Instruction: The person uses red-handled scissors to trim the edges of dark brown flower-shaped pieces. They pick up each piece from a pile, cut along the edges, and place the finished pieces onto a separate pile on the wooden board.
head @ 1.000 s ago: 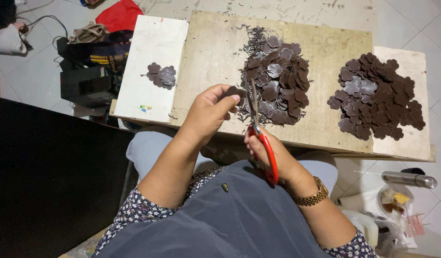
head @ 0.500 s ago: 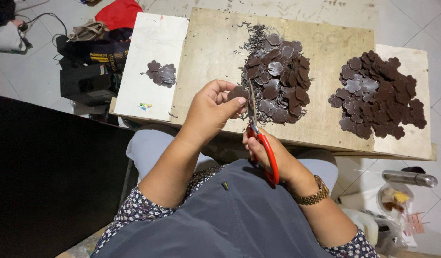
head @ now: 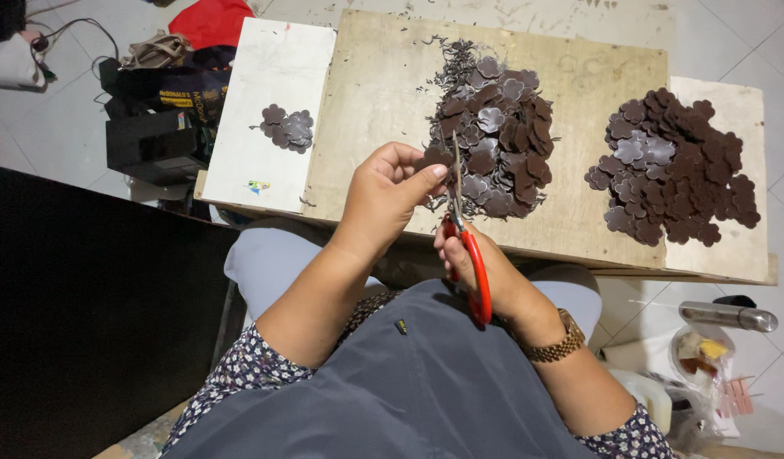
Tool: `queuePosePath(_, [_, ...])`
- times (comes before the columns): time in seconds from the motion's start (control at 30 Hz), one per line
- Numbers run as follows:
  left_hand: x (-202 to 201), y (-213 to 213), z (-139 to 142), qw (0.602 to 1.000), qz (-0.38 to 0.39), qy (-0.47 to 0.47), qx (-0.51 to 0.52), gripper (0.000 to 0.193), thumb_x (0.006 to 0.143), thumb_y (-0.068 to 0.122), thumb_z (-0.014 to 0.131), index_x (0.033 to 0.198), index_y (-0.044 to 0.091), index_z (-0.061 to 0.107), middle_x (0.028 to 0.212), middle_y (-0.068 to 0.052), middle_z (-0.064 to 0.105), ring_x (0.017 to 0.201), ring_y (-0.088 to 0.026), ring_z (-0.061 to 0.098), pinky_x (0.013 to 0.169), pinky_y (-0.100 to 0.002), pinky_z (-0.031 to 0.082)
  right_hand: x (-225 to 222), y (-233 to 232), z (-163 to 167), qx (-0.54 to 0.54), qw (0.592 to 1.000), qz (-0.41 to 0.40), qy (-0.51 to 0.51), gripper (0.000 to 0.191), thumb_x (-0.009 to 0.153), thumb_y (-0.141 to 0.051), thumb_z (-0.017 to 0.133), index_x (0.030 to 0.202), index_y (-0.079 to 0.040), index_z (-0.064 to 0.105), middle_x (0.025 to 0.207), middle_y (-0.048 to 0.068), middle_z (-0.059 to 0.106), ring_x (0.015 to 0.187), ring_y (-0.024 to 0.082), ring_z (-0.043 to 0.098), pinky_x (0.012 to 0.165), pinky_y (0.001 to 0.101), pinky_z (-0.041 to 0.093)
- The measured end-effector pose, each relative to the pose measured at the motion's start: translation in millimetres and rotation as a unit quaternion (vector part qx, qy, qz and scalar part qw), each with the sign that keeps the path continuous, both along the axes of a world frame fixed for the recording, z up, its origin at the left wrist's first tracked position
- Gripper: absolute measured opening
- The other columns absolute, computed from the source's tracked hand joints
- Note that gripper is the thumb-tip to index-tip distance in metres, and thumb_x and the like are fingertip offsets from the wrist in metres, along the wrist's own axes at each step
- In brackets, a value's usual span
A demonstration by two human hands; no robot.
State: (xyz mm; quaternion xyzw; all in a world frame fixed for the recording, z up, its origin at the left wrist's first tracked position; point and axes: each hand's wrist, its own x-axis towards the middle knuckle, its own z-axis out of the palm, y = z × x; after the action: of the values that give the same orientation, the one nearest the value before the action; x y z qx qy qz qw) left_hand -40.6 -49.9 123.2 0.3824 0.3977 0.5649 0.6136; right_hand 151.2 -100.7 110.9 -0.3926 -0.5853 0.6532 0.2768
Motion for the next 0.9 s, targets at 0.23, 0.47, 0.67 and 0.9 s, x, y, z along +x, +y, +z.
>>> queuePosePath(0.23, [4.2,1.9,-1.6,1.000,0.020,-0.007,0.000,0.018,0.092,0.006,0.075,0.101,-0.002,0.061,0.090,-0.009,0.073,0.077,-0.012,0.070,0.071,-0.024,0.058,2.0,4.3,-17.2,-0.020,0.997,0.021,0.077,0.054,0.101,-0.059,0.050,0.115,-0.007,0.056,0.094,-0.001,0.052,0.082,0.008,0.051,0.075,0.0257,0.049])
queuePosePath(0.47, [8.3,-1.4,-1.7,0.999,0.040,0.000,0.032,0.018,0.093,0.006,0.075,0.101,-0.002,0.061,0.090,-0.009,0.072,0.078,-0.011,0.070,0.073,-0.024,0.058,1.1,2.8,-19.8,-0.019,0.997,0.011,0.071,0.054,0.102,-0.060,0.046,0.112,-0.008,0.055,0.092,-0.002,0.052,0.080,0.008,0.051,0.074,0.0257,0.049])
queuePosePath(0.67, [9.8,-2.4,-0.6,0.998,0.052,0.019,0.034,0.018,0.093,0.006,0.075,0.101,-0.001,0.061,0.089,-0.008,0.072,0.079,-0.011,0.070,0.072,-0.024,0.058,-4.7,1.3,-18.0,-0.046,0.996,-0.009,0.082,0.048,0.105,-0.055,0.041,0.104,-0.009,0.053,0.085,-0.003,0.049,0.074,0.008,0.047,0.068,0.0238,0.045])
queuePosePath(0.9, [10.7,-3.4,0.6,0.998,0.049,0.001,0.031,0.016,0.094,0.005,0.074,0.102,-0.002,0.061,0.091,-0.009,0.072,0.080,-0.012,0.071,0.075,-0.024,0.059,-8.5,-1.3,-13.9,-0.061,0.992,-0.023,0.103,0.048,0.106,-0.056,0.038,0.097,-0.011,0.051,0.081,-0.004,0.044,0.070,0.007,0.040,0.064,0.0217,0.041])
